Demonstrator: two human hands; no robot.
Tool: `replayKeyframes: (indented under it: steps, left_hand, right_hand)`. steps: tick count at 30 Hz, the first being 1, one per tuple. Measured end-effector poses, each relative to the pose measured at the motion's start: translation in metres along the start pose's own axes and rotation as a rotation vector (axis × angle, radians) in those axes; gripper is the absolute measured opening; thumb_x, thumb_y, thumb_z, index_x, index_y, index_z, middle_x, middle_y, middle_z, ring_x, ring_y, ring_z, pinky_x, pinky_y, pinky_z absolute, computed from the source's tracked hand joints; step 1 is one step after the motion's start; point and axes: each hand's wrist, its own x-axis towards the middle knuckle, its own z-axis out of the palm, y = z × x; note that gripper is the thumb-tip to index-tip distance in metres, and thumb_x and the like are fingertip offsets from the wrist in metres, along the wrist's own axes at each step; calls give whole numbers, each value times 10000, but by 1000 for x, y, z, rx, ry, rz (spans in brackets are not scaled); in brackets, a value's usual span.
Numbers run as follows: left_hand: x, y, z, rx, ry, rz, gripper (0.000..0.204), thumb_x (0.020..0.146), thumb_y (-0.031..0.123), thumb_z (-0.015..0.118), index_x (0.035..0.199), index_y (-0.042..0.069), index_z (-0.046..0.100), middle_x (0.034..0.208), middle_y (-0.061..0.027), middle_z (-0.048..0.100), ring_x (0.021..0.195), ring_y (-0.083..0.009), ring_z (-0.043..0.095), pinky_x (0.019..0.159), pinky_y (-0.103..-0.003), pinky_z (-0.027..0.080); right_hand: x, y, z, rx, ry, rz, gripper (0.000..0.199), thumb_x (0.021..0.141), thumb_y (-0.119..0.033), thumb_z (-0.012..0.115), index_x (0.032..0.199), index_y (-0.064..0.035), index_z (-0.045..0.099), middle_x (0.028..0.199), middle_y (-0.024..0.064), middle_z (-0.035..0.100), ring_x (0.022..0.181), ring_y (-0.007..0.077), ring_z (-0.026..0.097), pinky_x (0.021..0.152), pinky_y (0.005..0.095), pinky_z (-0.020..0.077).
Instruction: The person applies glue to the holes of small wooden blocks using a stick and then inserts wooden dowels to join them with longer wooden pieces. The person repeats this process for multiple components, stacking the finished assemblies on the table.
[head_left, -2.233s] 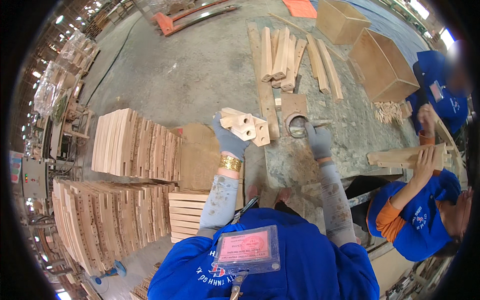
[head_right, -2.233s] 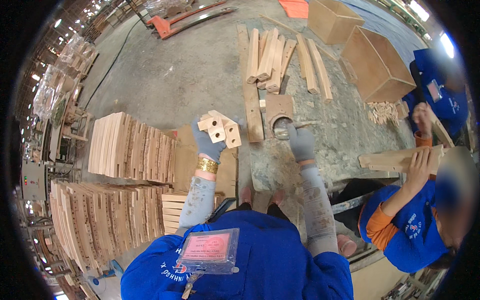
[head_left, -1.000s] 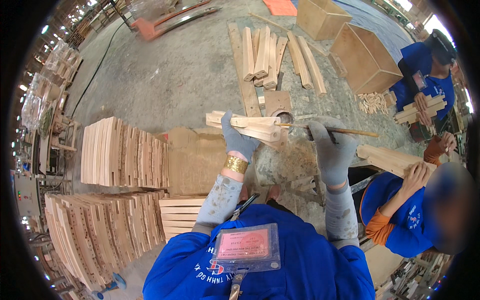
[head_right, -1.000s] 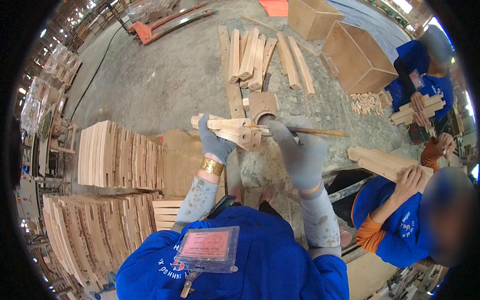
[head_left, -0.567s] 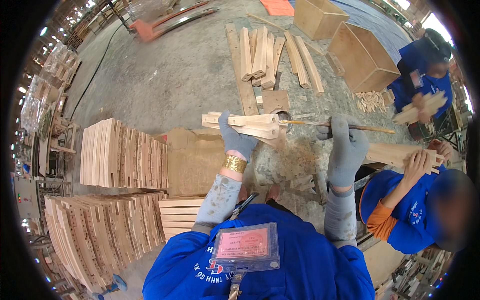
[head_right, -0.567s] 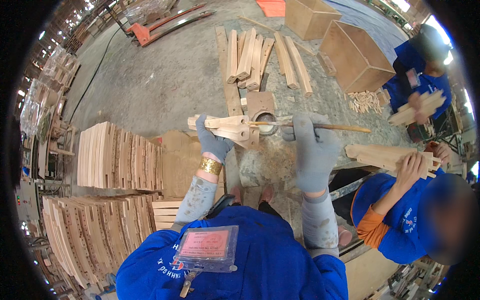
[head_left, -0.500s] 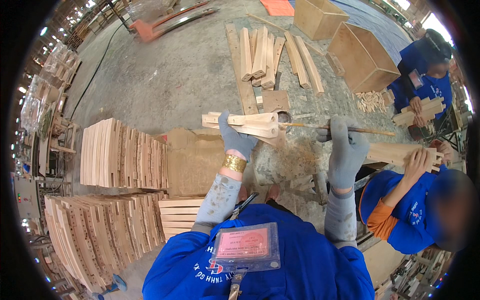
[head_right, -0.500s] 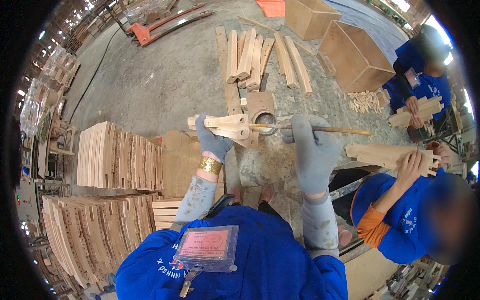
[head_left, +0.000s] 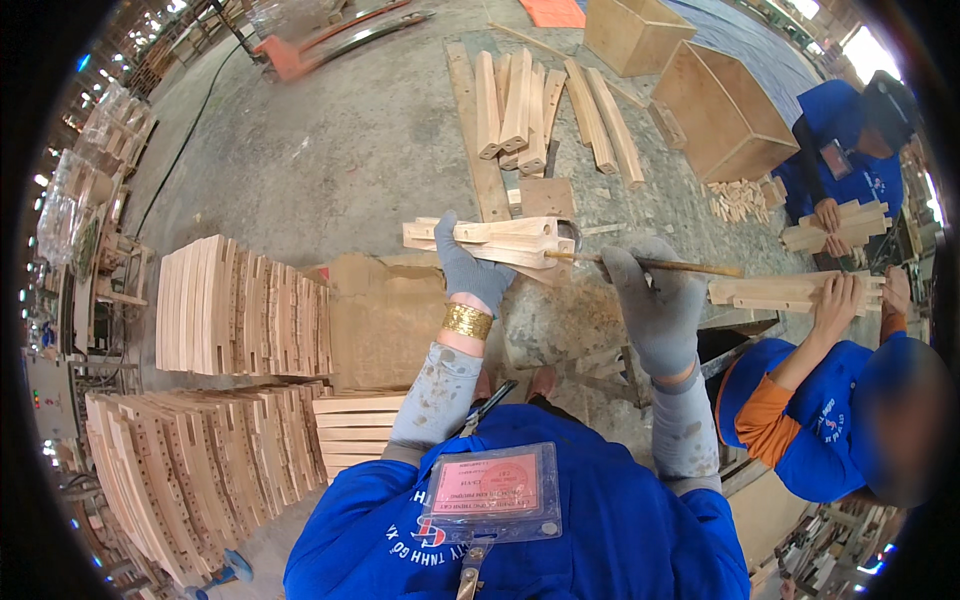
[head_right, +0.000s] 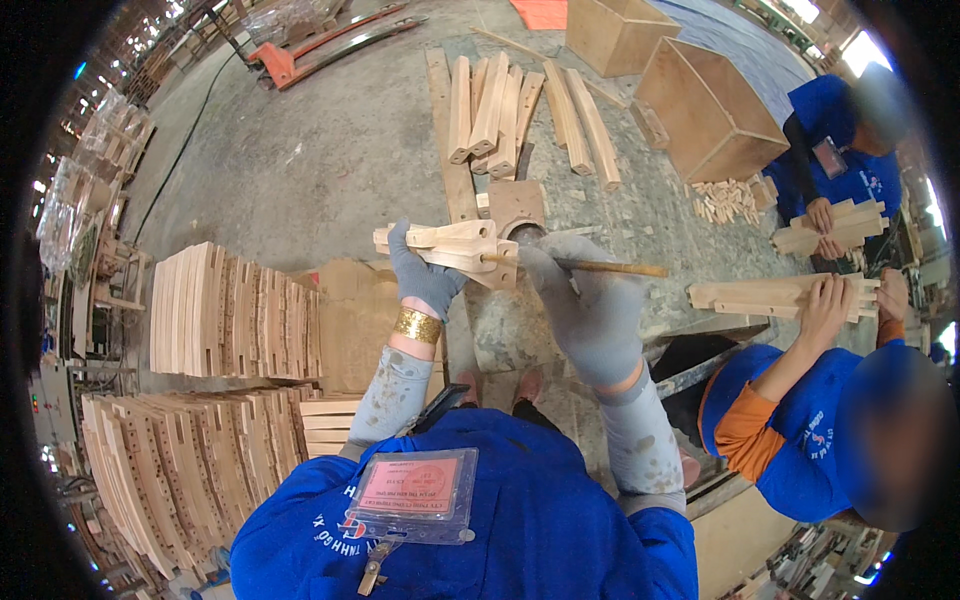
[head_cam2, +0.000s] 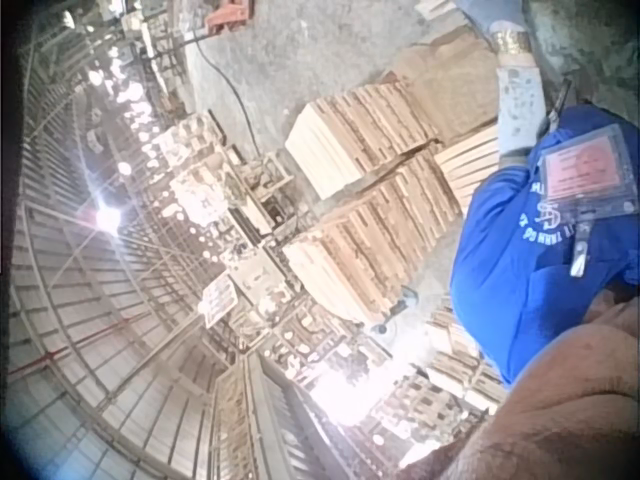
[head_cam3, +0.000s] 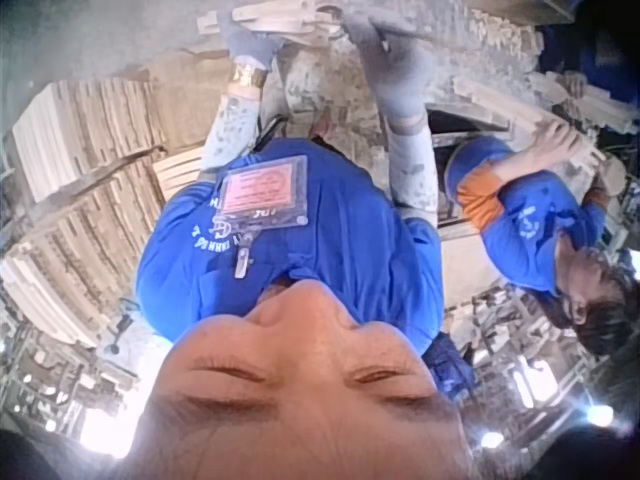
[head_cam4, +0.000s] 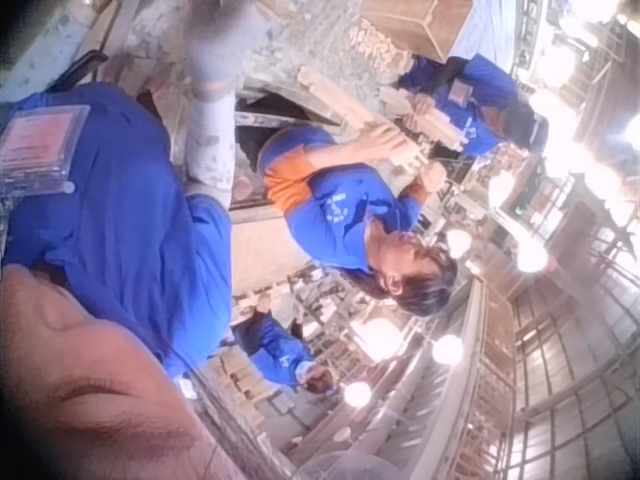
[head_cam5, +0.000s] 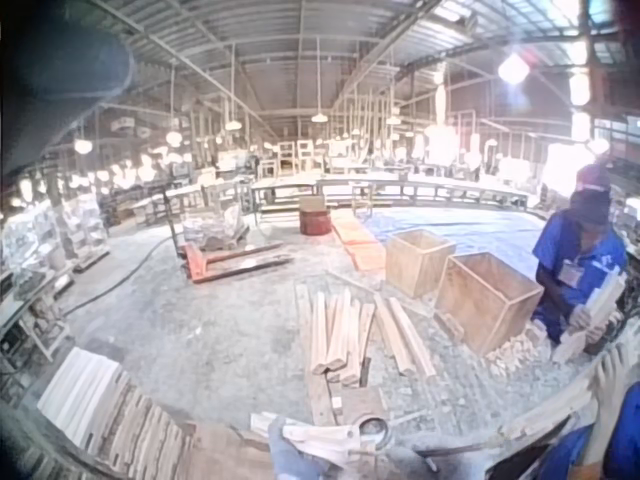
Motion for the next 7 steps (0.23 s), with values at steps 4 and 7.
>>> replayKeyframes:
  steps: [4,7]
  left_hand:
    - [1,2,-1,42,23,17,816,707,537,567,1287,14,331,1283,-226,402,1123,-387,467,927,-531,398]
    - [-1,2,5,62,62,4,825,713,525,555,1324,36,295,1288,-180,387,1154,-365,416,985,-520,330]
  right_hand:
    - [2,-1,-2,98,-68,11,72,804,6,612,876,7,616,786,78,634,677,126,569,609,233,448]
    - [2,2,-4,24,-57,-49,97,844,-2,568,926,4,619,840,89,632,746,123,581,677,227,462]
